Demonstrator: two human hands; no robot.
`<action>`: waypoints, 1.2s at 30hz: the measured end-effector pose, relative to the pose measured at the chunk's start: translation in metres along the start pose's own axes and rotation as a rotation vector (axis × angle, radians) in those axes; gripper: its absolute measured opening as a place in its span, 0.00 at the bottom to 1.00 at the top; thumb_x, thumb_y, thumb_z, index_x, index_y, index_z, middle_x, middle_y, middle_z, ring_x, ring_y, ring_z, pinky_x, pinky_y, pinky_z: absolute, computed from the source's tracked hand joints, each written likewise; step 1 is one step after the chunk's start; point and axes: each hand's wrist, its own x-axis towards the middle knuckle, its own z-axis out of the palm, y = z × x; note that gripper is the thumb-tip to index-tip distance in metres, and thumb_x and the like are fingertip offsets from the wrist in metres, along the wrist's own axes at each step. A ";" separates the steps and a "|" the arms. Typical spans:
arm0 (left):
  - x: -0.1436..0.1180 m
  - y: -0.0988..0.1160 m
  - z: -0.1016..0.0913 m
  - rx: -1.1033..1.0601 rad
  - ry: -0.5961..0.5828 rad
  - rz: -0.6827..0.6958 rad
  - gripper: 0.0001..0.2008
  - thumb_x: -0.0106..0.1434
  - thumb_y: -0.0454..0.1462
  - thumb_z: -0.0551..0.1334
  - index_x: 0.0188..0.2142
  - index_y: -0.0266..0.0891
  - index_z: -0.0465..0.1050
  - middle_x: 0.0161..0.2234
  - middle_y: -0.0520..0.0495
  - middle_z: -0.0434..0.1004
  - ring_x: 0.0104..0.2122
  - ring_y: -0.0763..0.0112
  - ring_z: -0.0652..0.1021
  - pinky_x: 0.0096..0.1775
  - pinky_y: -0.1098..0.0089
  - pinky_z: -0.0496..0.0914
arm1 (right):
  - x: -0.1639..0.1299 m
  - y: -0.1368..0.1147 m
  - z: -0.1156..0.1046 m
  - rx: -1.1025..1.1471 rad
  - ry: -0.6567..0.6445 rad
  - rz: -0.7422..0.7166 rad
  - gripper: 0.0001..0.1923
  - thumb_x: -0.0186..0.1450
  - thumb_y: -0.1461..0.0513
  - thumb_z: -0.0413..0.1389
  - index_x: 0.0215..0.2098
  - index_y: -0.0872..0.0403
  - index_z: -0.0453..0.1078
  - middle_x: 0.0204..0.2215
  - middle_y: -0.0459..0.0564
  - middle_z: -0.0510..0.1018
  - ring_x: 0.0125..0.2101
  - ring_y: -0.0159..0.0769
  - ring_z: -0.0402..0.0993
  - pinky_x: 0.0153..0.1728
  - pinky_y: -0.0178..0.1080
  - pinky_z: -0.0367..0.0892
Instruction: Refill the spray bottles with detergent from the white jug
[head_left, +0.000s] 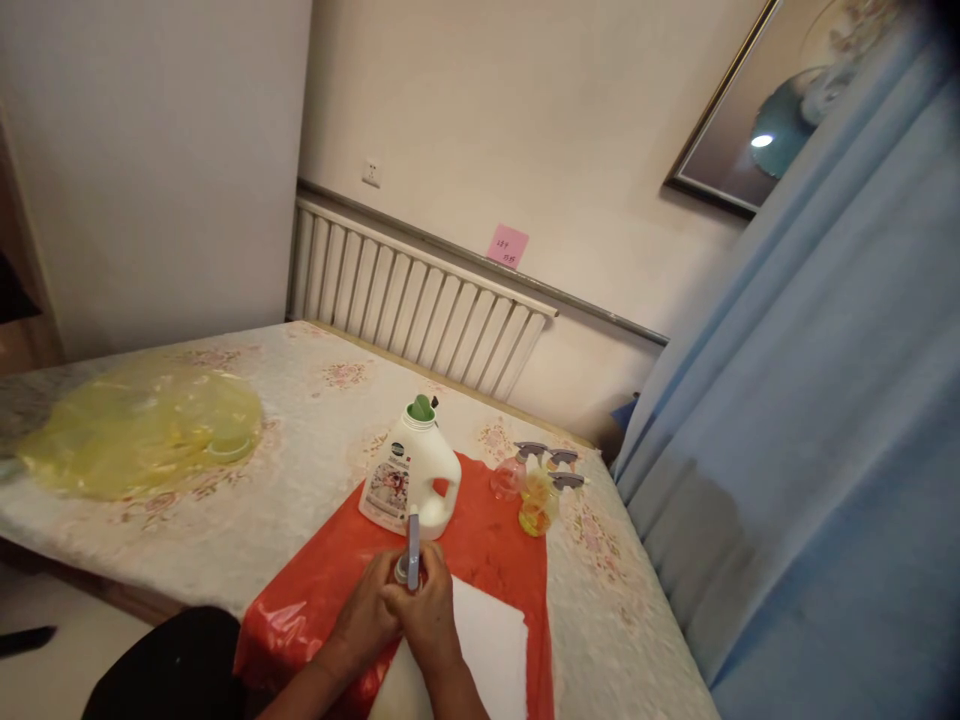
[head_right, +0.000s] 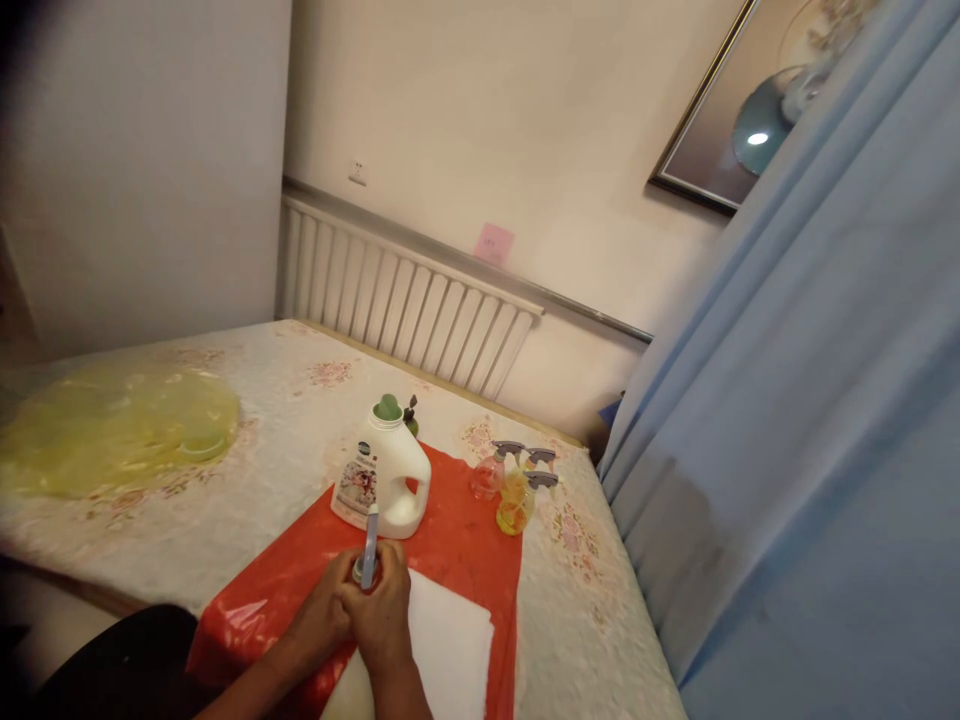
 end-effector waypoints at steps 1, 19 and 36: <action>0.000 0.001 -0.001 -0.003 -0.001 -0.003 0.14 0.54 0.35 0.61 0.42 0.40 0.68 0.39 0.45 0.76 0.39 0.59 0.78 0.41 0.63 0.73 | 0.000 0.000 0.002 -0.012 0.030 0.000 0.15 0.45 0.73 0.57 0.30 0.53 0.69 0.31 0.43 0.71 0.30 0.34 0.68 0.33 0.35 0.67; 0.000 0.004 -0.002 0.007 -0.017 -0.005 0.17 0.54 0.33 0.61 0.45 0.40 0.66 0.42 0.43 0.75 0.43 0.57 0.77 0.45 0.60 0.73 | 0.001 0.000 0.004 -0.027 0.097 -0.045 0.13 0.47 0.73 0.56 0.30 0.52 0.69 0.29 0.43 0.72 0.30 0.36 0.69 0.33 0.36 0.66; 0.002 -0.008 0.004 0.073 0.016 0.011 0.16 0.54 0.36 0.61 0.43 0.38 0.67 0.40 0.43 0.77 0.42 0.55 0.79 0.44 0.59 0.74 | 0.007 0.007 -0.014 0.409 -0.156 0.085 0.31 0.50 0.69 0.56 0.53 0.54 0.73 0.48 0.51 0.81 0.49 0.46 0.77 0.51 0.44 0.71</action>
